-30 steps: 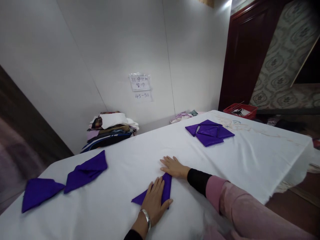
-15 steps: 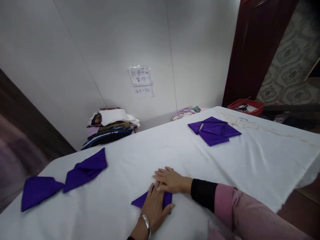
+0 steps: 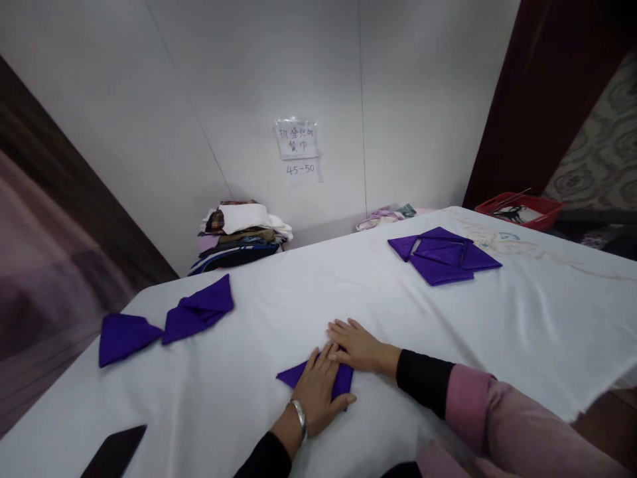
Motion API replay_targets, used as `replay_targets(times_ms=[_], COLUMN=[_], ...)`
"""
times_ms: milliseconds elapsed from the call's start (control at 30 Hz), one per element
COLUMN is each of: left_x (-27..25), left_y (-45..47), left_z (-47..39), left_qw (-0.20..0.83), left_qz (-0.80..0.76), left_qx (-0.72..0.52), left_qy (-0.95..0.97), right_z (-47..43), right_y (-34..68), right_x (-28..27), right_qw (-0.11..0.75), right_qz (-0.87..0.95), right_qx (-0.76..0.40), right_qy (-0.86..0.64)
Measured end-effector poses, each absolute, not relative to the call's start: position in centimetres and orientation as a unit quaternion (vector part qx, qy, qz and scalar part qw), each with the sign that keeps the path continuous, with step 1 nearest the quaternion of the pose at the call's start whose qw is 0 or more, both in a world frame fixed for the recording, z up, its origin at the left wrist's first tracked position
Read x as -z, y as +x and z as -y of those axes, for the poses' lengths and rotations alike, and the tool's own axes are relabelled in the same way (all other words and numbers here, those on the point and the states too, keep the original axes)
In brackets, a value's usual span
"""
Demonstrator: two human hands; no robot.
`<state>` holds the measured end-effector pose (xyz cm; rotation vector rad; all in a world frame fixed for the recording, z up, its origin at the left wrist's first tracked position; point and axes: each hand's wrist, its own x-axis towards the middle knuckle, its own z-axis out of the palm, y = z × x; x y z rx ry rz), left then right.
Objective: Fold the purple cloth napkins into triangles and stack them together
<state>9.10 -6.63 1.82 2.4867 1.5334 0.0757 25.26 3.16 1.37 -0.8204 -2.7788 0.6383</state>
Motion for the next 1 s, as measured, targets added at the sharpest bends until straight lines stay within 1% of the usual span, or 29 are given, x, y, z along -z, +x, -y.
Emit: replay_targets(times_ms=[100,200,267,400,633,800,1000], left_x=[-1.4,-1.0,-0.9,-1.2,-1.1,-0.6,-0.7], left_y=[9.0,8.9,8.9,9.1,9.1,7.9,5.2], left_z=[6.8,6.9,6.9,7.0,7.0,8.0,10.3], left_qw=[0.105,0.102,0.101,0.099,0.077,0.04,0.032], left_qz=[-0.512,-0.509,-0.508,-0.506,-0.526,-0.617,-0.755], left_qx=[-0.037,-0.049,-0.058,-0.063,-0.063,-0.059,-0.034], left_qy=[0.852,0.853,0.853,0.854,0.845,0.784,0.654], right_z=[-3.0,-3.1,-3.1,-2.5,-2.1,-2.4,-2.5], right_y=[25.4,25.5,25.7,26.3,26.9,26.8,27.0], right_x=[-1.8,-2.6,-2.9,-2.3,-1.4,-1.3,-0.6], right_qw=[0.076,0.059,0.069,0.095,0.09,0.074,0.061], right_qz=[0.93,0.921,0.916,0.925,0.938,0.948,0.953], right_qx=[-0.228,-0.269,-0.283,-0.256,-0.226,-0.192,-0.154], right_qy=[-0.279,-0.274,-0.277,-0.263,-0.247,-0.244,-0.253])
